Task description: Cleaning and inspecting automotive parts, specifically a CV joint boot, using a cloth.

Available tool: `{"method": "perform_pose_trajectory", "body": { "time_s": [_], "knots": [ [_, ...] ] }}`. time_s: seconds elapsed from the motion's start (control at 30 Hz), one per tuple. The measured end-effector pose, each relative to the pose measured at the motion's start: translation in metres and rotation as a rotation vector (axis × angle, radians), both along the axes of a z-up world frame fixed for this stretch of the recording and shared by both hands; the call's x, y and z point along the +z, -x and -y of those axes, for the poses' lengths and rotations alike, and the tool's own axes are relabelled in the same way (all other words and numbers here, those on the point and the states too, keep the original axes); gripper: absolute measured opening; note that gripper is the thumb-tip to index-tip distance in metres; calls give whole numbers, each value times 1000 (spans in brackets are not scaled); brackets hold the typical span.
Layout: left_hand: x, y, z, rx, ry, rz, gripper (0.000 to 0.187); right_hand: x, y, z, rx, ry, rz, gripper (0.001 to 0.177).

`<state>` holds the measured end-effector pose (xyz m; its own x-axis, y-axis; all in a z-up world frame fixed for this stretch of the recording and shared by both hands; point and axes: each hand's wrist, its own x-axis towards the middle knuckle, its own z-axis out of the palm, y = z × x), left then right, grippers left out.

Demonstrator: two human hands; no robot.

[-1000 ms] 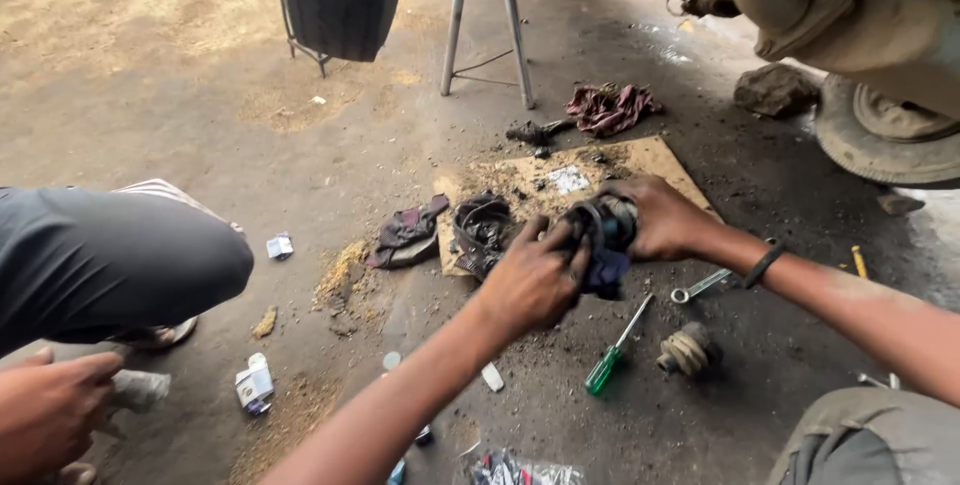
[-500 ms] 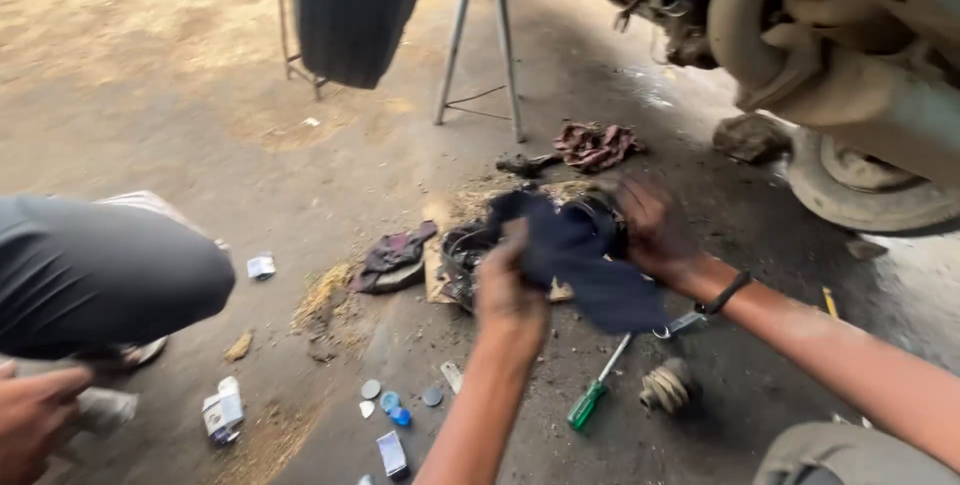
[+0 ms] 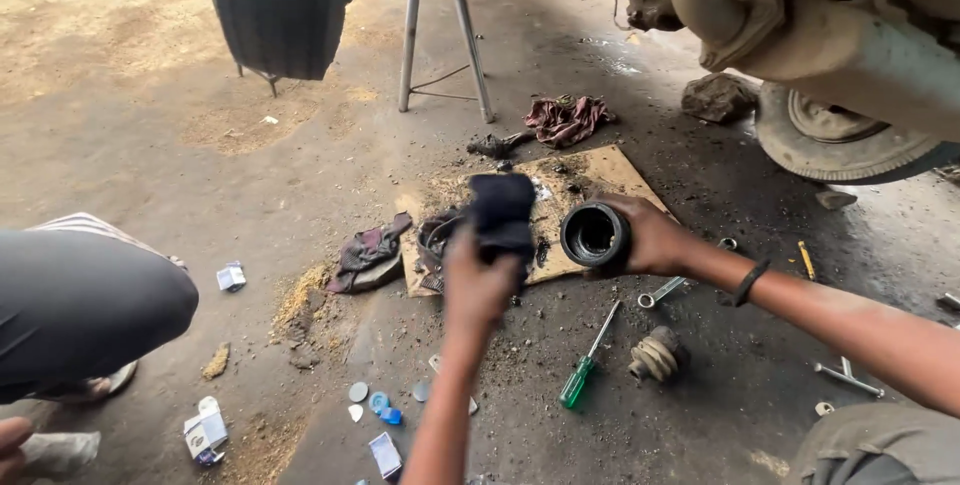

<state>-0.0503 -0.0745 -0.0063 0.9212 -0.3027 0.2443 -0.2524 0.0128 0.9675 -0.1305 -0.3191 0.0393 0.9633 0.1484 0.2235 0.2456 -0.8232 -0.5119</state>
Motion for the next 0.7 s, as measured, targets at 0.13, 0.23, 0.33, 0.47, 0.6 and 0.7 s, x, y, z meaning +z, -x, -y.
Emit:
{"method": "perform_pose_trajectory", "body": {
  "time_s": [0.13, 0.23, 0.33, 0.47, 0.6, 0.7],
  "knots": [
    [-2, 20, 45, -123, -40, 203, 52, 2, -2, -13, 24, -90, -127, 83],
    [-10, 6, 57, -200, -393, -68, 37, -4, 1, -13, -60, 182, -336, 57],
    [-16, 5, 50, -261, -94, 142, 30, -6, 2, -17, -87, 230, -281, 55],
    [-26, 14, 50, -187, -223, 266, 20, -11, 6, -5, -32, 157, -292, 56],
    [-51, 11, 49, -143, -308, 796, 15, -14, 5, -1, -2, 86, -522, 63],
    [2, 31, 31, -374, -195, 1146, 31, 2, 33, -20, -121, -67, -1001, 52]
  ]
}}
